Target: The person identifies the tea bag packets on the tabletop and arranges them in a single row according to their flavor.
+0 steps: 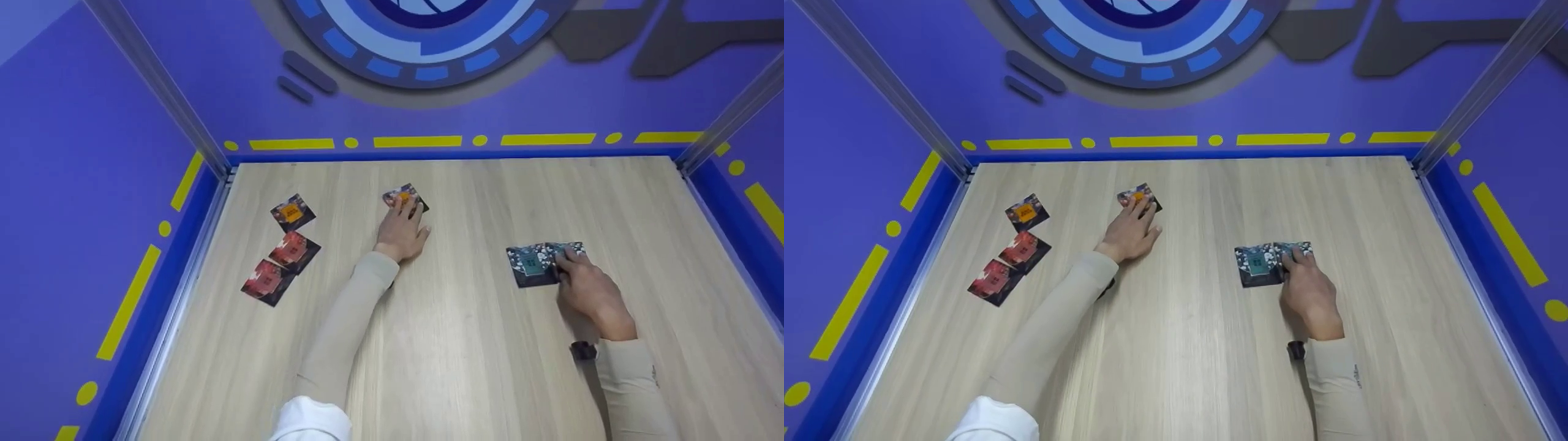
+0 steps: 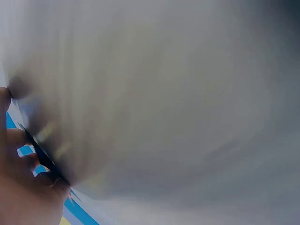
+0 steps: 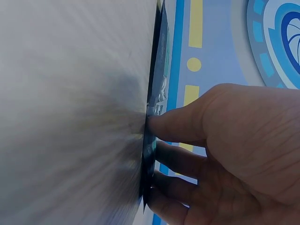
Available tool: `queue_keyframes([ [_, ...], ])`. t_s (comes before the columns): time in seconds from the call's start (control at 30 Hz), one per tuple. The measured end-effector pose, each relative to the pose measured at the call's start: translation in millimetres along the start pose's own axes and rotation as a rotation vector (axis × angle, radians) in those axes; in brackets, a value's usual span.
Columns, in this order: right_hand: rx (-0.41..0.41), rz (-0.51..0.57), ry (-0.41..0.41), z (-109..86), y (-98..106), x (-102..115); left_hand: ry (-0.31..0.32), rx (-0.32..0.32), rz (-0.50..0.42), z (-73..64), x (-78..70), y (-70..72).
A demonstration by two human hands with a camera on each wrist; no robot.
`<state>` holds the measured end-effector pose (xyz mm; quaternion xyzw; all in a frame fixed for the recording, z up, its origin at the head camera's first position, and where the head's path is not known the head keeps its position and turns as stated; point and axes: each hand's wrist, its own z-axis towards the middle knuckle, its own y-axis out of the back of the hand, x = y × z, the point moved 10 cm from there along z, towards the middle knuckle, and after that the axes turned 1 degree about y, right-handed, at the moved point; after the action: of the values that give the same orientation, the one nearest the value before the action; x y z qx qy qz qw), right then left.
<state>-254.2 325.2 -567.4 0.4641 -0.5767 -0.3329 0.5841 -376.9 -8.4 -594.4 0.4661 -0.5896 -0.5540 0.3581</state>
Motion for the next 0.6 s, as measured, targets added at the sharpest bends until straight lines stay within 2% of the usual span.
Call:
queue_keyframes([
  [0.27, -0.01, -0.007, 0.011, -1.2, 0, 1, -0.046, 0.031, 0.026, -2.5, -27.0, -6.1],
  [0.5, -0.017, -0.012, 0.002, -0.2, 1, 1, -0.122, 0.002, 0.017, -15.9, -52.0, -2.4],
  [0.6, -0.01, -0.014, -0.003, 0.4, 0, 0, -0.152, 0.015, 0.024, -21.9, -62.9, -4.0],
])
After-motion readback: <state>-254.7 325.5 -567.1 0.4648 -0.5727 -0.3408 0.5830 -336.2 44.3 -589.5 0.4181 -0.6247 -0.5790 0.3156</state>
